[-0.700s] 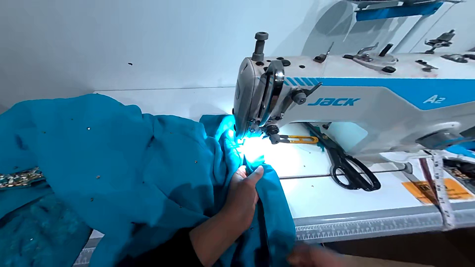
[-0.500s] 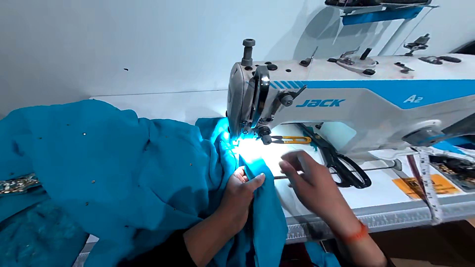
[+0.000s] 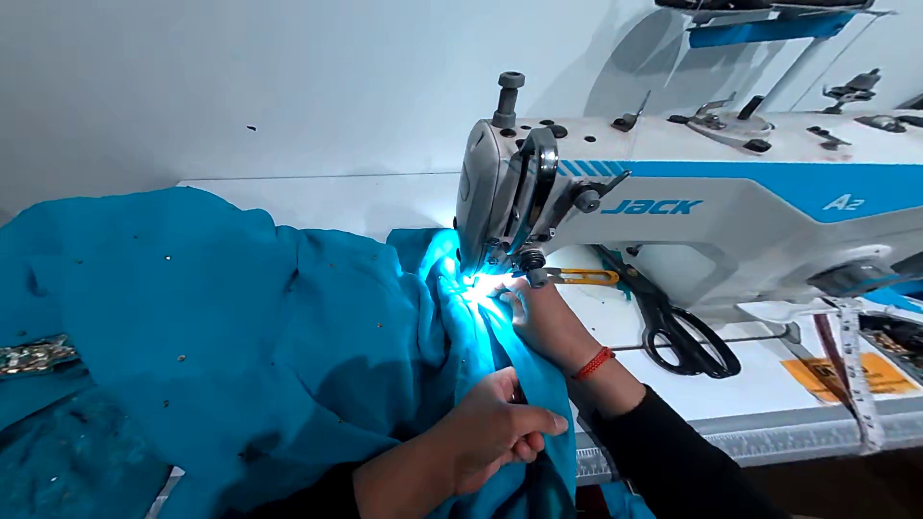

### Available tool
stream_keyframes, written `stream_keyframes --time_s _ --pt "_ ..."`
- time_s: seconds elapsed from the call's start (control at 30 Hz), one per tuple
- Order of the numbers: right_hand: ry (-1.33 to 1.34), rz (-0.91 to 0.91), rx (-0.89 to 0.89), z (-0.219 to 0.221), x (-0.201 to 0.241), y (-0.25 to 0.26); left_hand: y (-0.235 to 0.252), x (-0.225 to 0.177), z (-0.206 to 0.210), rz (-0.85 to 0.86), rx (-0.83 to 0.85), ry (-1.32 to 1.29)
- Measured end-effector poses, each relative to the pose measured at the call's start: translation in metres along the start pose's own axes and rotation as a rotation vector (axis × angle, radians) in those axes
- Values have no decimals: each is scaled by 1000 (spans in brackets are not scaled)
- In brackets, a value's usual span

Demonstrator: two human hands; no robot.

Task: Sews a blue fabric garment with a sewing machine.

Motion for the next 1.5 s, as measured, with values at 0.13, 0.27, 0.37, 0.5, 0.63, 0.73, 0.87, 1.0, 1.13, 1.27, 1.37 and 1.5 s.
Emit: stream_keyframes --time_s 0.13,0.27,0.37,0.5,0.63,0.73,0.87,1.0,1.13,1.27,1.37,1.5 --pt "-48 -17 -27 -23 -2 -17 -29 7 18 -30 203 280" --pt "215 -1 -271 -83 4 -72 -73 -15 12 66 292 714" --pt "338 5 -223 -62 18 -99 -75 -57 -10 446 26 1162" --pt "27 11 -246 -19 34 -98 -38 -62 -29 631 -275 1680" --pt "-58 125 -252 -3 23 -99 -31 -49 -35 701 -338 1861" --pt "-71 158 -286 -1 21 -102 -29 -47 -44 646 -275 1800" --pt "-18 211 -253 -2 16 -100 -23 -48 -55 567 -229 1729" --pt "53 234 -246 -6 14 -100 -27 -50 -54 748 -320 1741" --pt "-13 199 -284 -17 35 -100 -27 -48 -54 762 -282 1717" --pt "-142 137 -316 -24 50 -96 -26 -47 -52 734 -228 1713" --pt "-219 112 -321 -22 60 -97 -24 -45 -53 691 -186 1707" --pt "-373 101 -387 -18 73 -99 -21 -44 -52 648 -108 1707"
Point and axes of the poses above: each hand's wrist, its own y-axis towards the middle knuckle, its own z-axis out of the palm, x = y × z, the point moved 10 cm from there along y, towards the middle knuckle, and after that the axes turned 9 degrees about y, right-handed, at the moved point
